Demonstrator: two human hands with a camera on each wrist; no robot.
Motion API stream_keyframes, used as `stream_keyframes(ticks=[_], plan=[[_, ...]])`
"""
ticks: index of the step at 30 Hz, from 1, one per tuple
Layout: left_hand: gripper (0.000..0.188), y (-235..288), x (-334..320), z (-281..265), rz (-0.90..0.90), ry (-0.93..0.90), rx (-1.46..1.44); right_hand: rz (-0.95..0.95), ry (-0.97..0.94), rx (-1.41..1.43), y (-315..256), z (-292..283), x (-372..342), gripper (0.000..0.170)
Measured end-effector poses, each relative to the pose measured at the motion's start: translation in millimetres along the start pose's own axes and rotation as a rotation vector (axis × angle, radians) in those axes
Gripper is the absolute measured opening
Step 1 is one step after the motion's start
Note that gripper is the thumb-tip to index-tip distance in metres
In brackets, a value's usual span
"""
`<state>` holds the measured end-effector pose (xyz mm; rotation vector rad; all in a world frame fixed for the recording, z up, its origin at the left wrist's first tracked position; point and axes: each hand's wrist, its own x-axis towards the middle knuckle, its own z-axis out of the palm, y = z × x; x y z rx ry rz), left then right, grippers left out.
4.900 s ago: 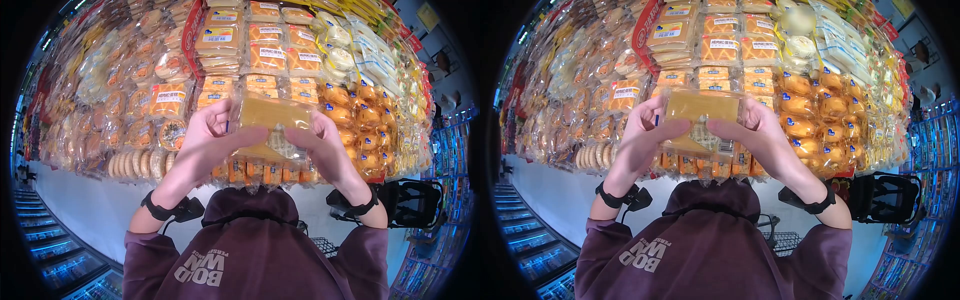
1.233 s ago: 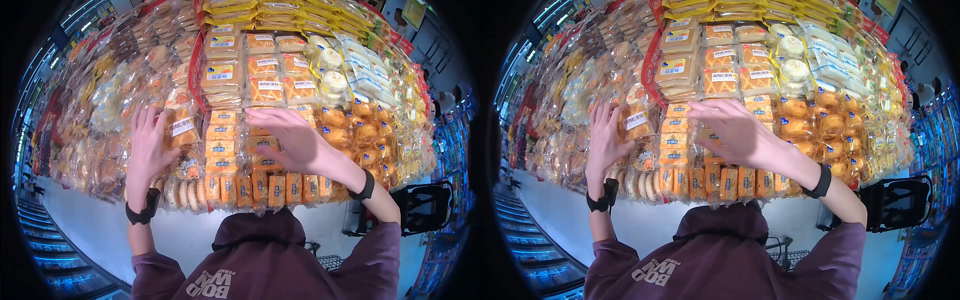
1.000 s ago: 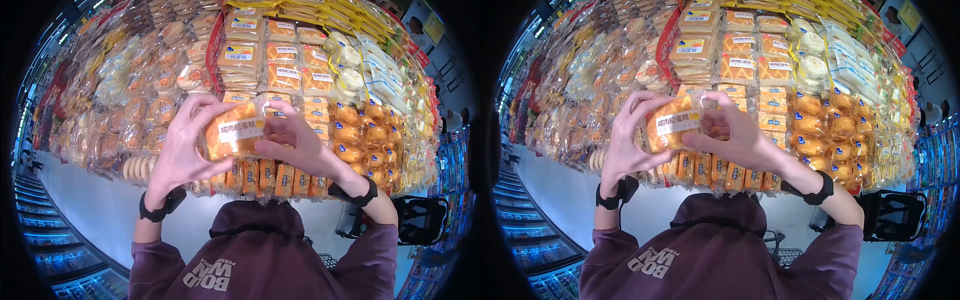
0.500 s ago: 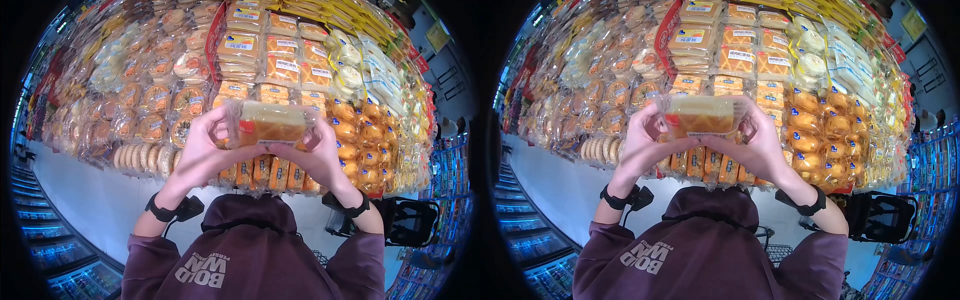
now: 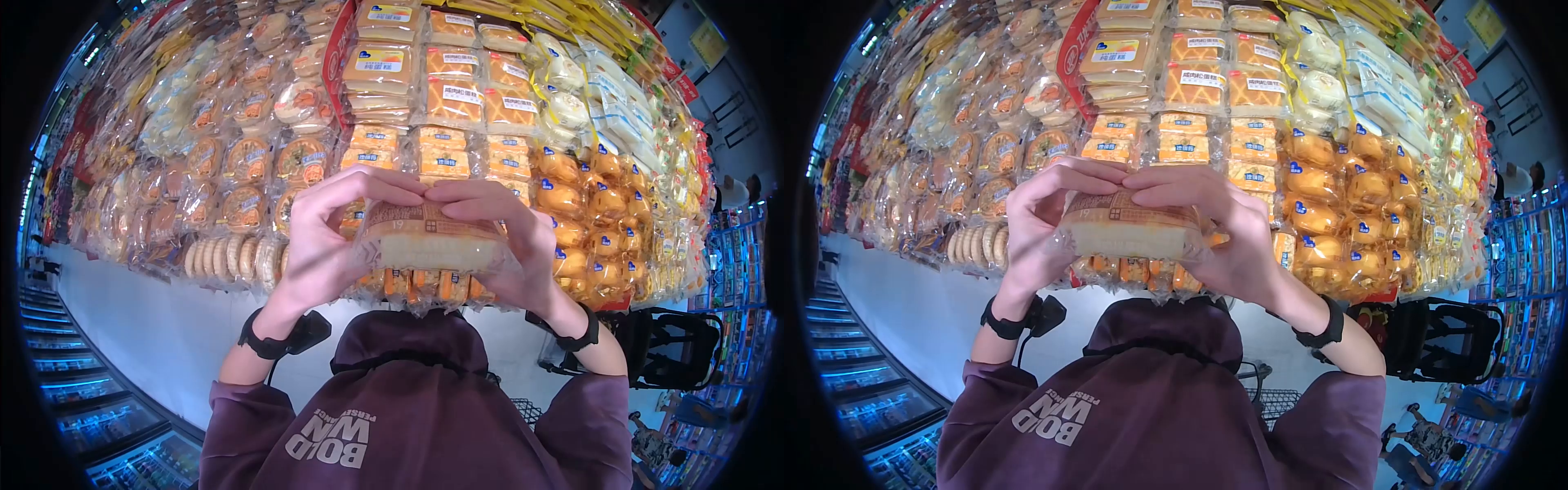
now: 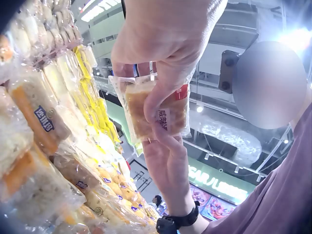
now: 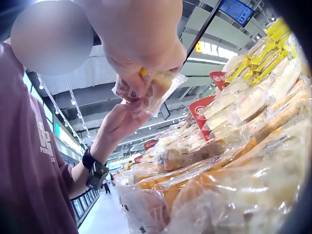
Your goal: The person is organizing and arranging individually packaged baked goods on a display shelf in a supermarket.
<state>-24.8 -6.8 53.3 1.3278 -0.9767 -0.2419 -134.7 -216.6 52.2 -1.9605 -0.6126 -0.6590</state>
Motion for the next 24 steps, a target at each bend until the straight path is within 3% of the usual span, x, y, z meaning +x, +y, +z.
stream_keyframes(ticks=[3, 6, 10, 12, 15, 18, 21, 24], plan=[[0.045, 14.7, -4.0, 3.5, -0.15, -0.02, 0.164, 0.239, 0.081, -0.048, -14.5, 5.7, -1.2, 0.051], [0.056, 15.1, -9.1, 8.8, -0.329, -0.009, -0.052, 0.48, 0.189, 0.383, -10.2, 12.7, -7.8, 0.062], [0.054, 18.0, -2.0, 10.7, -0.587, 0.023, -0.335, 0.611, 0.251, 0.447, -12.4, 10.7, -1.9, 0.077], [0.049, 14.3, -1.9, 6.8, -0.645, 0.025, -0.46, 0.303, 0.27, 0.314, -6.5, 0.8, -2.6, 0.078], [0.043, 11.5, -3.5, 1.8, -0.646, 0.003, -0.491, -0.073, -0.027, -0.384, -12.2, -30.4, -1.0, 0.074], [0.04, 0.8, -6.3, 3.5, -0.623, -0.03, -0.445, -0.291, -0.294, -0.834, -16.8, -33.6, 6.0, 0.052], [0.04, 10.5, -1.3, 14.5, -0.702, -0.065, -0.464, -0.411, -0.211, -0.783, -3.9, -26.6, 7.5, 0.041], [0.048, -1.4, -7.8, 12.2, -0.642, 0.022, -0.548, -0.31, -0.187, -0.678, 0.7, -25.9, 4.0, 0.047]])
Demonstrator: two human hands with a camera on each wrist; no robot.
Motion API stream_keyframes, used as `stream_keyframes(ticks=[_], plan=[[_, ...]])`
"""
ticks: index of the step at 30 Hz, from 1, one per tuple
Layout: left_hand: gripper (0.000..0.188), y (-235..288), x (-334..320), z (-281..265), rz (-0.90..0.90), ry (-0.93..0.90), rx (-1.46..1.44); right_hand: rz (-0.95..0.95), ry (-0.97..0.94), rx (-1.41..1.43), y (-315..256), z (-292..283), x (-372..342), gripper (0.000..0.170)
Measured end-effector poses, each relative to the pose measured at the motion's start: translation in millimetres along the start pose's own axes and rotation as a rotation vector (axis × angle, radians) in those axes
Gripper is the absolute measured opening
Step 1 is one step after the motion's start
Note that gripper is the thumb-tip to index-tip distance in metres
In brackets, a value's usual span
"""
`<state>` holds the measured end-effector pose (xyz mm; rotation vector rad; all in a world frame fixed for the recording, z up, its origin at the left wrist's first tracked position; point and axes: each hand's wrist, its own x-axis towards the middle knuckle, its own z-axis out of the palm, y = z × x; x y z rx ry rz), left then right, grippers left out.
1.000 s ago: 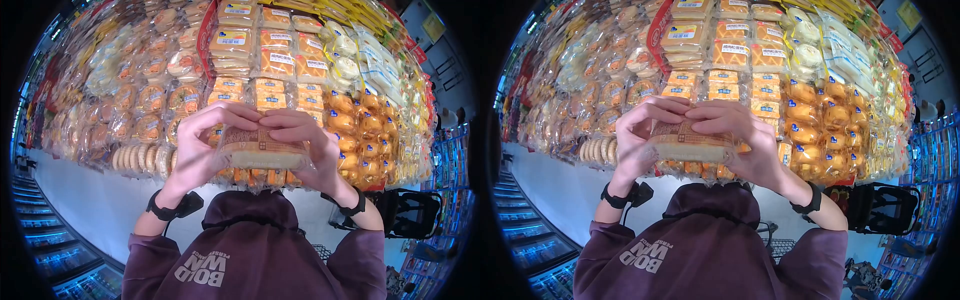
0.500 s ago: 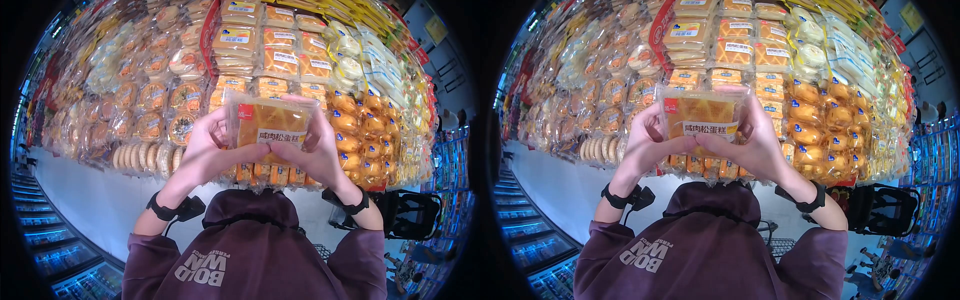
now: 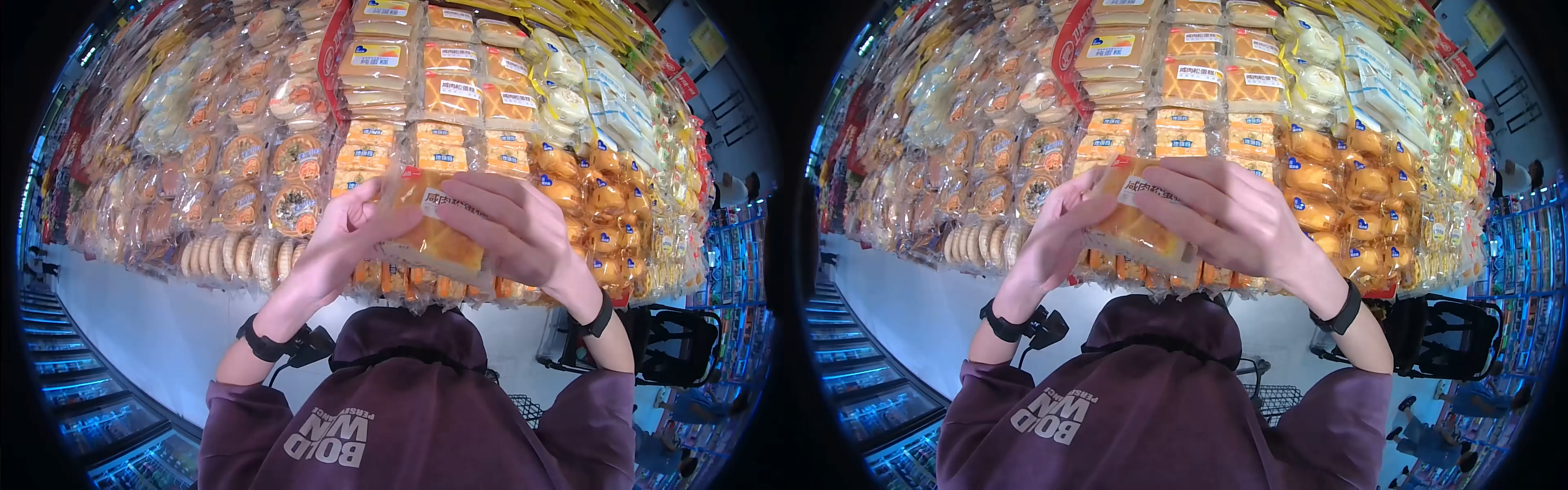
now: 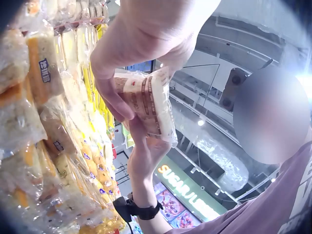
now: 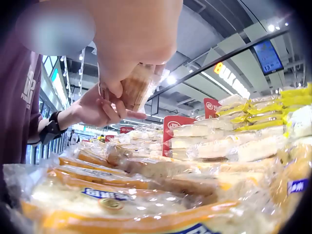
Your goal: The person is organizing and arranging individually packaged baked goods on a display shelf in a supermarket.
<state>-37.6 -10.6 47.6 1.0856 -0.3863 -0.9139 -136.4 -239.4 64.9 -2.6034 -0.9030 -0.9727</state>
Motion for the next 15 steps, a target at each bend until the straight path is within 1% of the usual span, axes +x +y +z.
stream_keyframes(ticks=[3, 6, 9, 12, 15], plan=[[0.058, -2.7, -2.0, -8.6, 0.135, 0.098, -0.074, 0.216, 0.153, 0.295, -2.3, 10.3, -7.3, 0.053], [0.064, -3.0, -1.3, -5.9, 0.347, 0.051, 0.13, 0.454, 0.098, 0.346, -11.7, 15.7, -13.4, 0.059], [0.067, 1.6, -6.4, 0.9, 0.437, -0.021, 0.539, 0.525, 0.101, 0.414, -17.5, 21.1, -10.8, 0.059], [0.071, -3.4, -6.3, 6.1, 0.375, 0.07, 0.515, 0.571, 0.059, 0.493, -23.0, 17.1, -4.6, 0.054], [0.064, -2.9, -4.6, 7.4, 0.462, 0.036, 0.481, 0.639, 0.07, 0.572, -26.1, 14.3, -3.7, 0.056]])
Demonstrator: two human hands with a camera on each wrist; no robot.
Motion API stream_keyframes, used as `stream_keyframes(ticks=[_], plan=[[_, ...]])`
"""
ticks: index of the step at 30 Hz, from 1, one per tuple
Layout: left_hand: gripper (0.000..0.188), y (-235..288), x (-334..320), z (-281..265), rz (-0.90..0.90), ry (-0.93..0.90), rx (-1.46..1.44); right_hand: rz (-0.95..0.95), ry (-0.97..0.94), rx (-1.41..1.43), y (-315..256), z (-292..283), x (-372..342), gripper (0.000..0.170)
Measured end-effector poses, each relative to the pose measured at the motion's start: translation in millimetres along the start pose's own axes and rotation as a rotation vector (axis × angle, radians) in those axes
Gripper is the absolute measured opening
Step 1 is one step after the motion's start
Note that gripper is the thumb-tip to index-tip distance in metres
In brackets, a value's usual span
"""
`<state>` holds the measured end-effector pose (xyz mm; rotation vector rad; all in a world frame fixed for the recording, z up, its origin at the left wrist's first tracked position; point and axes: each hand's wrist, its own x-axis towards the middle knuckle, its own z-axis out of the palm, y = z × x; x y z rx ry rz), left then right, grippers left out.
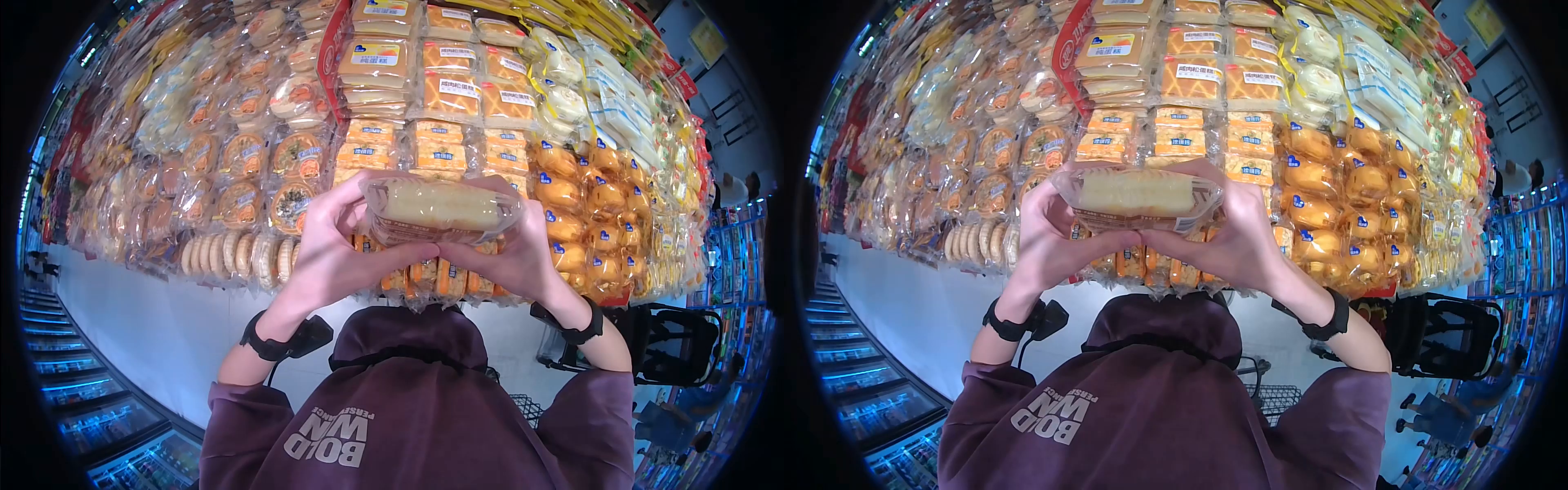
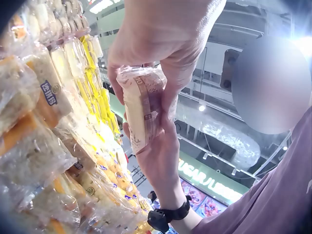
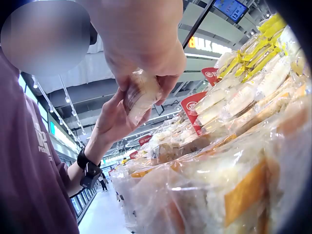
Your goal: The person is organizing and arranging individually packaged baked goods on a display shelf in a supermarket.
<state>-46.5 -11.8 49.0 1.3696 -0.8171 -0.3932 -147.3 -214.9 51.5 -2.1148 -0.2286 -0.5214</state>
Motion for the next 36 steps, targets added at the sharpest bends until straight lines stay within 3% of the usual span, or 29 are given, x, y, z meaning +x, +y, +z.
stream_keyframes(ticks=[3, 6, 9, 12, 15, 18, 24, 28, 30, 36], plan=[[0.06, -0.7, 1.3, 0.8, 0.052, 0.034, 0.114, 0.044, 0.007, 0.037, 2.3, 1.5, -1.7, 0.056], [0.054, 8.9, 5.9, 0.0, 0.309, 0.052, 0.461, 0.178, 0.007, 0.134, 12.3, 8.7, -9.6, 0.054], [0.056, 15.5, 10.8, 1.3, 0.423, -0.013, 0.549, 0.336, -0.051, 0.383, 16.2, 13.4, -16.9, 0.053], [0.052, 25.3, 12.6, 3.6, 0.482, -0.066, 0.62, 0.18, -0.027, 0.297, 21.6, 18.9, -21.7, 0.054], [0.052, 19.9, 10.1, 0.4, 0.44, -0.066, 0.586, 0.219, -0.013, 0.336, 19.9, 17.1, -23.0, 0.054], [0.053, 13.0, 6.7, -1.7, 0.326, 0.015, 0.549, 0.278, 0.027, 0.184, 7.7, 8.5, -16.3, 0.052], [0.052, 0.6, 5.7, -6.0, 0.076, 0.034, 0.251, 0.117, 0.16, 0.222, -1.7, 8.1, -6.7, 0.048], [0.056, 4.9, 5.8, -8.0, -0.157, -0.024, 0.09, 0.231, 0.124, 0.24, 0.3, 6.9, -5.3, 0.046], [0.056, 14.5, 7.2, -7.6, -0.328, -0.031, -0.023, 0.377, 0.156, 0.469, -15.7, 11.9, 3.5, 0.046], [0.048, 3.2, 9.3, -11.0, -0.422, -0.027, -0.354, 0.415, 0.087, 0.455, -23.0, 8.9, 16.6, 0.042]])
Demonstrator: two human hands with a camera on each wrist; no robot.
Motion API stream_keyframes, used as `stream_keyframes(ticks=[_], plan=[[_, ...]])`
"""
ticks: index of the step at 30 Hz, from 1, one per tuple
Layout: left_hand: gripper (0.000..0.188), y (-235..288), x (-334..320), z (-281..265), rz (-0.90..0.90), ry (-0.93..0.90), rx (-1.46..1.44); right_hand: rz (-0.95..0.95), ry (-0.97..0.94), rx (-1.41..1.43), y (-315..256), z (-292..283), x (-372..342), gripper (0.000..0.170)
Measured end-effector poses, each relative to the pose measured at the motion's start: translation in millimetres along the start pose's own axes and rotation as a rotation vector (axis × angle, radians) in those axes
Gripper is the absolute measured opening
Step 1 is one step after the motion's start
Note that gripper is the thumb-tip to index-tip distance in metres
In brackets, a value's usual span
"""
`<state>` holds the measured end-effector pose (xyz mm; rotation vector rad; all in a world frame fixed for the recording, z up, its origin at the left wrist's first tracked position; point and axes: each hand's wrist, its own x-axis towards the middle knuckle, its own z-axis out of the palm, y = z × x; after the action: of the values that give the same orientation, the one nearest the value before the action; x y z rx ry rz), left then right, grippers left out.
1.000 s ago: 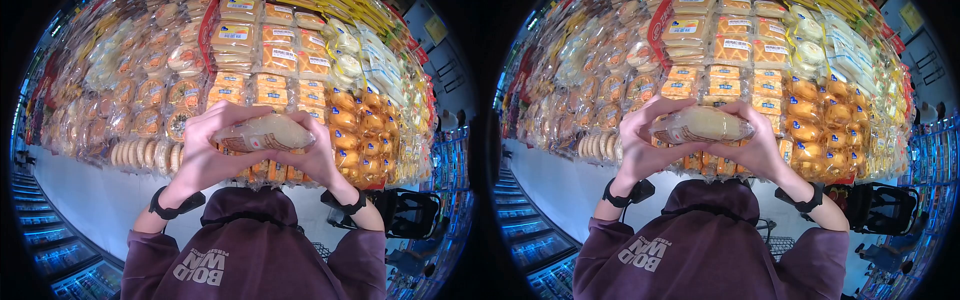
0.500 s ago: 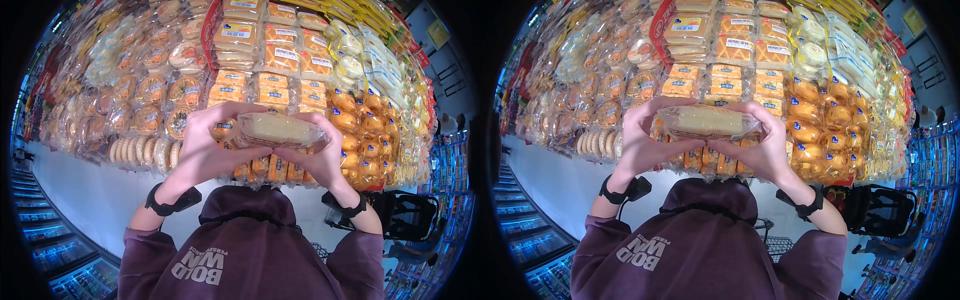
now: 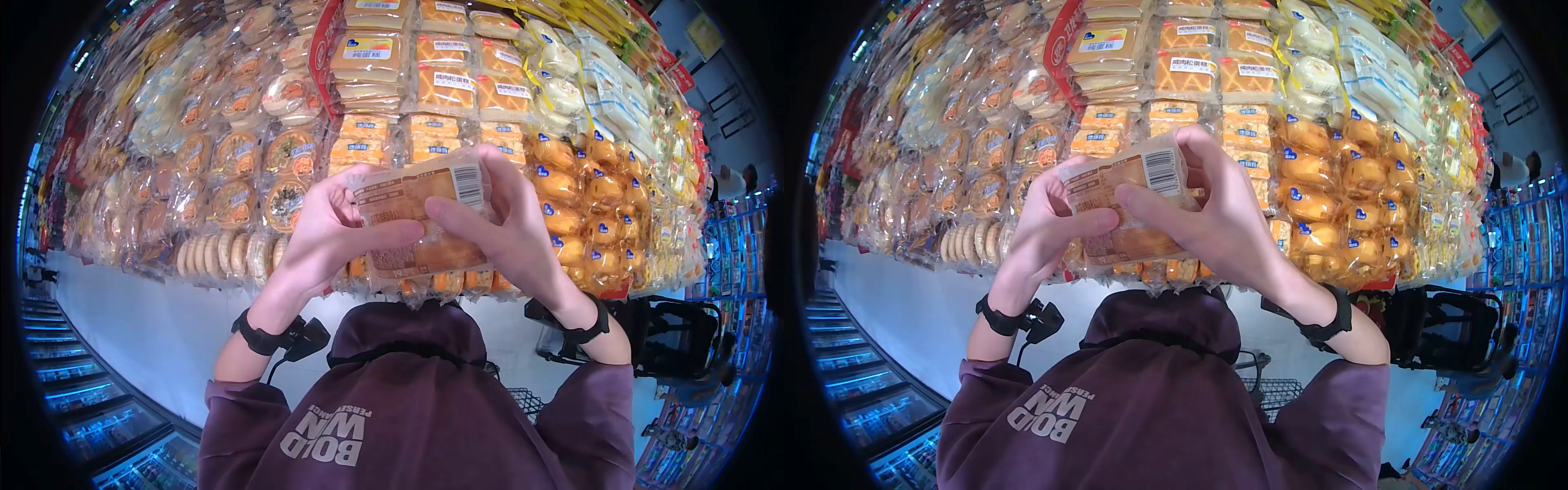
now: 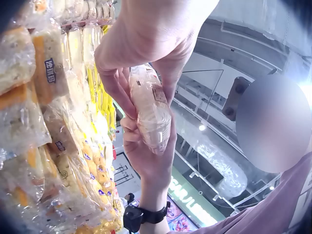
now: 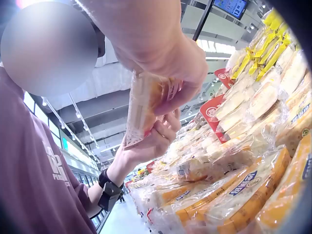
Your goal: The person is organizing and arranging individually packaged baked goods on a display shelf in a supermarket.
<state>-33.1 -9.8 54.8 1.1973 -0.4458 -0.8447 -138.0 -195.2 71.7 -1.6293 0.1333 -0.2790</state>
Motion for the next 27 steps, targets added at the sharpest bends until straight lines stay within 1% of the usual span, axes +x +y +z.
stream_keyframes(ticks=[3, 6, 9, 10, 12, 13, 15, 18, 23, 25, 26, 27], plan=[[0.05, 3.9, -0.2, 3.6, -0.037, 0.039, -0.039, 0.128, -0.065, 0.073, -3.7, -2.3, 7.1, 0.042], [0.047, 2.9, -1.1, -1.9, 0.016, 0.021, 0.035, -0.029, -0.073, -0.059, 3.6, -3.8, 6.8, 0.044], [0.041, 5.2, -5.6, -4.8, 0.214, 0.042, 0.382, -0.322, -0.081, -0.327, 2.6, -6.3, 2.7, 0.046], [0.041, 3.2, -5.9, -5.2, 0.325, 0.047, 0.447, -0.411, -0.107, -0.467, 1.4, -10.3, 2.5, 0.048], [0.041, -4.3, -4.2, -6.4, 0.551, 0.054, 0.576, -0.54, -0.154, -0.429, 12.9, -16.2, 5.1, 0.049], [0.042, -6.3, -1.8, -8.9, 0.636, 0.03, 0.632, -0.604, -0.177, -0.41, 16.8, -18.5, 5.9, 0.05], [0.045, -7.8, 3.8, -14.1, 0.807, -0.02, 0.743, -0.587, -0.223, -0.434, 16.6, -22.8, 4.2, 0.052], [0.048, -7.7, 6.3, -11.3, 0.948, -0.03, 0.862, -0.551, -0.307, -0.479, 2.5, -25.4, 1.6, 0.057], [0.043, -7.8, -1.0, -4.0, 0.954, -0.095, 0.96, -0.408, -0.482, -0.557, -12.1, -40.3, 10.0, 0.066], [0.041, -11.3, 2.3, -2.9, 0.961, -0.128, 0.978, -0.343, -0.555, -0.54, -10.0, -43.7, 18.2, 0.068], [0.041, -15.8, 5.3, -4.0, 0.975, -0.139, 0.963, -0.346, -0.563, -0.534, -11.7, -43.0, 22.1, 0.066], [0.04, -15.9, 6.6, -2.5, 0.952, -0.13, 0.961, -0.291, -0.589, -0.567, -14.9, -42.3, 26.3, 0.066]])
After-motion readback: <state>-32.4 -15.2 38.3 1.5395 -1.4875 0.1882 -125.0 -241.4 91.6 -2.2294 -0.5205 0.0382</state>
